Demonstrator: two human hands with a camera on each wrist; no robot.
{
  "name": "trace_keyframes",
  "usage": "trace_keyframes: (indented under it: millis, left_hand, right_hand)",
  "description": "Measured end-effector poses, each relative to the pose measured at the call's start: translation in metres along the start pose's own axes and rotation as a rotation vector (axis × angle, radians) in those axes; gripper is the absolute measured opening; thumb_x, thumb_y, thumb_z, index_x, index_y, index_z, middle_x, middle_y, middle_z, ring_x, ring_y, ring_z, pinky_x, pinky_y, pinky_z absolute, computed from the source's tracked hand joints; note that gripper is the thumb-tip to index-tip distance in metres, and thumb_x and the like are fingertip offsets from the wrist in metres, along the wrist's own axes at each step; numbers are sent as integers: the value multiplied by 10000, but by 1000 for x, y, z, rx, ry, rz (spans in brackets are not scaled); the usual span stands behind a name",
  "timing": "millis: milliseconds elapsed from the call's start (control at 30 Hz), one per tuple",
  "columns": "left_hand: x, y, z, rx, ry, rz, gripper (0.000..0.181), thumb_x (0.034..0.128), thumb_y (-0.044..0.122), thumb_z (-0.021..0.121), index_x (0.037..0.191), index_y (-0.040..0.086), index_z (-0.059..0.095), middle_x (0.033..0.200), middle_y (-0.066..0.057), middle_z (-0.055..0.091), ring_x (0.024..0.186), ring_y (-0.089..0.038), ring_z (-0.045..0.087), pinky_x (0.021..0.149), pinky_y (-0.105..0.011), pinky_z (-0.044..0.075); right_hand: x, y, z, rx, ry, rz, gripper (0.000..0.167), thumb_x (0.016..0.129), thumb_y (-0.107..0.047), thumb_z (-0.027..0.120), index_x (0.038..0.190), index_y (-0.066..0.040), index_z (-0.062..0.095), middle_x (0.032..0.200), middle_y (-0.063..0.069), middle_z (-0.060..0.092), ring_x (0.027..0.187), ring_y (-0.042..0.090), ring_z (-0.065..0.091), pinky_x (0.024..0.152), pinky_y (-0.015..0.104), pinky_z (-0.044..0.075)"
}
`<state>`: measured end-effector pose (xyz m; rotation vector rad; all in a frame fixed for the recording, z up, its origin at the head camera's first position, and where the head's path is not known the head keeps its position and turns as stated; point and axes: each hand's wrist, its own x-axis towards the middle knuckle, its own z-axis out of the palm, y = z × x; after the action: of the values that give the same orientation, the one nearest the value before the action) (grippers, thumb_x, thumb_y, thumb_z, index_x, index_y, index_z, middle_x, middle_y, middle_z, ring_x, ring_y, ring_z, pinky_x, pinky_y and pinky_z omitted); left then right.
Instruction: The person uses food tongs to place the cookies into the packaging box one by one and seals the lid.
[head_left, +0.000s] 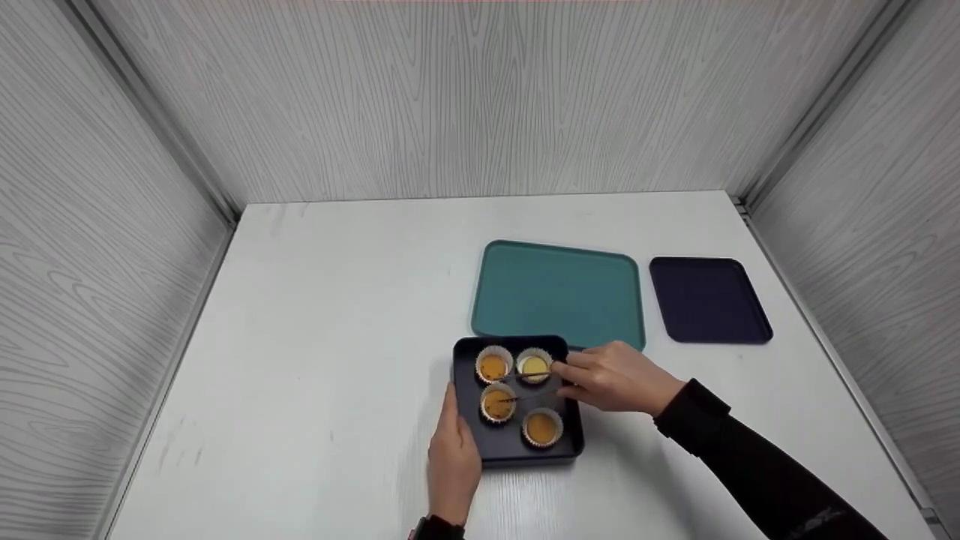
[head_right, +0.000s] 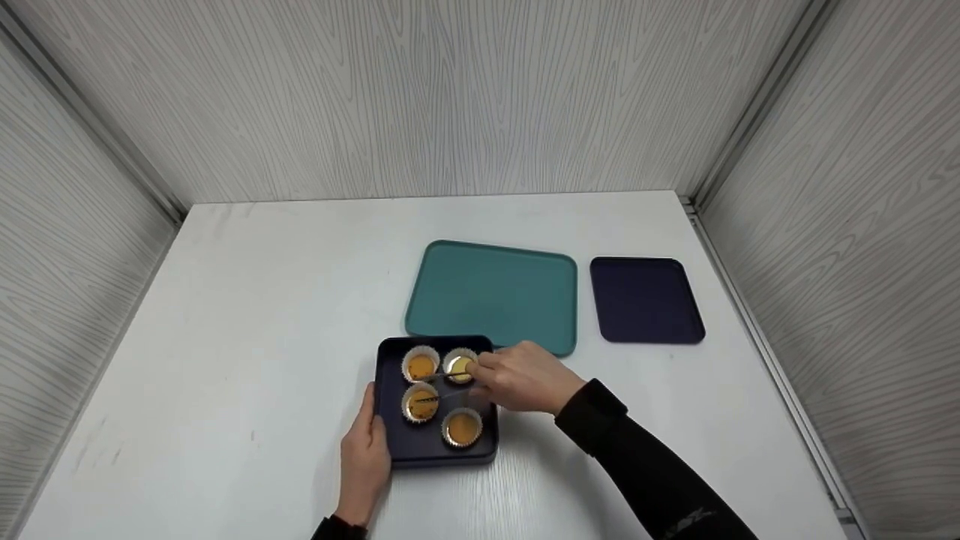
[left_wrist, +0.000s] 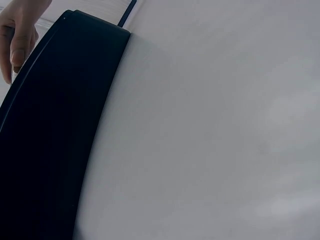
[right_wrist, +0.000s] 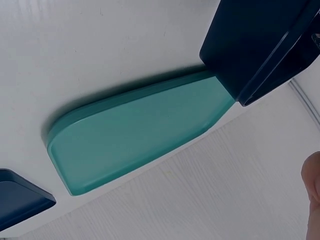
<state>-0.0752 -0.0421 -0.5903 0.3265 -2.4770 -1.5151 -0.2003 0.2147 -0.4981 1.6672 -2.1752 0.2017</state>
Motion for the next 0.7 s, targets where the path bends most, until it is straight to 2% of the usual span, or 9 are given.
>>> trace_keyframes:
  millis: [233, 333, 367, 700]
  left_hand:
    - [-1, 2, -1, 6, 9, 11, 530, 1085, 66, 417, 1607, 94, 334, 1578, -105, 452, 753, -141, 603, 517, -265, 393]
    - [-1, 2, -1, 9, 14, 18, 527, 1085, 68, 421, 1605, 97, 340, 1573, -101, 460, 825, -160, 625, 520, -264, 395]
    - [0, 2, -1, 9, 13, 19, 528, 1085, 68, 421, 1605, 97, 340, 1572, -101, 461, 803, -159, 618, 514, -266, 392]
    - [0, 0, -1, 5, 6, 7, 525, 1090, 79, 423, 1607, 99, 335, 1577, -97, 457, 638, -83, 500, 494, -267, 361]
  right_hand:
    - [-6, 10, -4, -35, 85, 61, 272, 974, -279, 714, 1155, -76, 727, 770, -11, 535, 542, 78, 437, 495, 238, 351]
    - [-8, 16, -8, -62, 113, 94, 293, 1010, -305, 663, 1171, -68, 724, 771, -4, 529, 539, 81, 433, 493, 246, 361]
    - [-9, 18, -9, -69, 120, 106, 298, 1014, -308, 657, 1176, -68, 723, 768, -4, 525, 539, 83, 431, 495, 249, 361]
    - [-24, 33, -12, -107, 155, 223, 320, 928, -228, 755, 1192, -51, 722, 822, 25, 565, 589, 98, 498, 547, 254, 399]
